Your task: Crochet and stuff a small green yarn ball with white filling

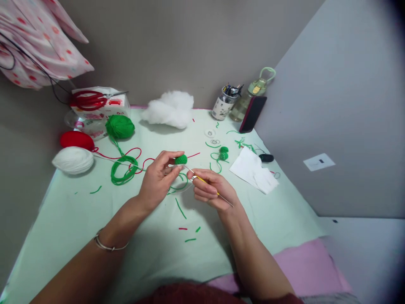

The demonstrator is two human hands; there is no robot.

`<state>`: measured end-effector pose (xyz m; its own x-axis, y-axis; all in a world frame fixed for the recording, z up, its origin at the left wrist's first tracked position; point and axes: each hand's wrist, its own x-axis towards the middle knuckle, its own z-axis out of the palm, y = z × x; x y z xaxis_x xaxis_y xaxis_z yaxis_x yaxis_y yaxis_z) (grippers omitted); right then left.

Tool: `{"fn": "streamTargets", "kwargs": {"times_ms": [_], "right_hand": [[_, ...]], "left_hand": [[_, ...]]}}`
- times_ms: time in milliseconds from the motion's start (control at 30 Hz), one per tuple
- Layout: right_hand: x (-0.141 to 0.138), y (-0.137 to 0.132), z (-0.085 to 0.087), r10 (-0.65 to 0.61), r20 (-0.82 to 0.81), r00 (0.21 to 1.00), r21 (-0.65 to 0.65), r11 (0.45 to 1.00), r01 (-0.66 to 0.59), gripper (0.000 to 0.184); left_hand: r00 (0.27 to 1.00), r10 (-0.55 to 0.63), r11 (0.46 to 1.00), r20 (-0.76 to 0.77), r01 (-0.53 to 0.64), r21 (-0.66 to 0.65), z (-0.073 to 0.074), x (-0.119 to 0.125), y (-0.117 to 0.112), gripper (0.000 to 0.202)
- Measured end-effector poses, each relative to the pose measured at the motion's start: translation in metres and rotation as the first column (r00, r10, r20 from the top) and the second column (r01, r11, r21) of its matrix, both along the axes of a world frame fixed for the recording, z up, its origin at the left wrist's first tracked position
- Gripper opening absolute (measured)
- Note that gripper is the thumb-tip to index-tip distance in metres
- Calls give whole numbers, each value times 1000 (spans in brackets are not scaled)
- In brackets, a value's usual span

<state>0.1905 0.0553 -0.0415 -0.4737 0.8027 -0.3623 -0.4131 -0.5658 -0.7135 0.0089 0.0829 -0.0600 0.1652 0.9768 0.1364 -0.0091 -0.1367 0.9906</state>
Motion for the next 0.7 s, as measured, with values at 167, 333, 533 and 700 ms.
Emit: {"fn": "streamTargets", "kwargs": {"times_ms": [167, 333, 533, 700], "right_hand": [[-7, -1, -2, -68, -17, 998, 34, 997, 69, 14], [-26, -16, -2, -282, 285, 916, 375, 912, 164, 20], [-36, -31, -1, -476, 654, 588, 660, 739, -136, 22], [-35, -31, -6, -624, 656, 424, 754, 527, -391, 20]], "left_hand": [[1000, 8, 1000, -20, -8, 2, -4, 1, 1, 24], [1000, -12, 994, 23, 15, -108, -4, 1, 3, 19], [995, -51, 987, 82, 62, -151, 6, 2, 3, 11], [991, -55, 990, 119, 69, -119, 7, 3, 1, 2]]}}
